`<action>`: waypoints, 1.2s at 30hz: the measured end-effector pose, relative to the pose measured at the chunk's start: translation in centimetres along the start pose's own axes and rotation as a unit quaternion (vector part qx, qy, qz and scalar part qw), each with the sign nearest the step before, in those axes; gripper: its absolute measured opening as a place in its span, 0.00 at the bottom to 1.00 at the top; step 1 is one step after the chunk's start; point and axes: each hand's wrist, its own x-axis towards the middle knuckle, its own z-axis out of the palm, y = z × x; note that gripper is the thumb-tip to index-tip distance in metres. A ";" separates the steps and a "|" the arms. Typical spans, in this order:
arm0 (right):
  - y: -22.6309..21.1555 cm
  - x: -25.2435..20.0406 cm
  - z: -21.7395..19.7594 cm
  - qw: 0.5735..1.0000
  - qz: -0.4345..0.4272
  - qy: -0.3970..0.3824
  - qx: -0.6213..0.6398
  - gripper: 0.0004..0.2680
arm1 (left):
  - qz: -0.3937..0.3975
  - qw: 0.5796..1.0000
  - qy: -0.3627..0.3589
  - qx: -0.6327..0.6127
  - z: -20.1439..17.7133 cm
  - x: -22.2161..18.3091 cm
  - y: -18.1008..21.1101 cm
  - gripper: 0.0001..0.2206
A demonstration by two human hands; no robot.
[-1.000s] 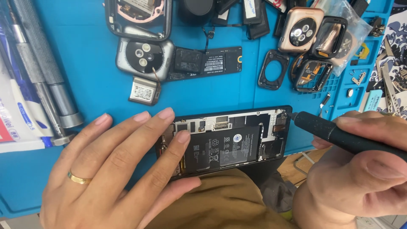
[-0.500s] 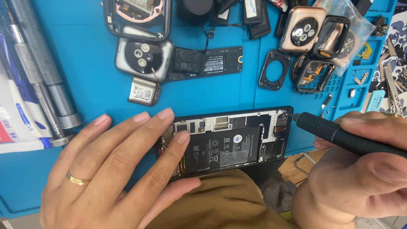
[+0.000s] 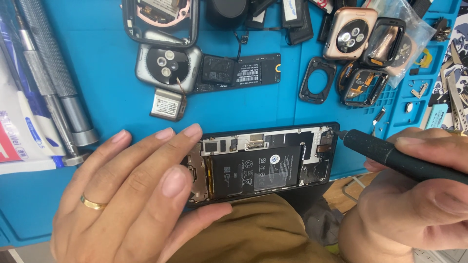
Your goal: Repairing a smartphone by manipulating internal components with tweezers and a screwdriver
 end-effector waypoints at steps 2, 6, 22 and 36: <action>0.3 0.0 -0.2 1.000 -0.003 -0.009 -0.009 0.26 | -0.009 1.000 0.004 -0.012 0.1 -0.1 0.3 0.49; 0.8 -0.1 -0.3 1.000 -0.018 -0.009 0.006 0.27 | -0.091 0.996 0.000 -0.008 -0.1 1.5 1.3 0.46; -2.2 -1.2 -0.7 0.984 -0.043 0.028 -0.172 0.29 | -0.050 0.998 0.048 -0.009 0.3 0.6 1.4 0.58; -1.0 -2.9 0.4 0.997 0.040 0.058 0.023 0.26 | -0.075 0.997 0.006 -0.013 0.2 0.6 1.1 0.48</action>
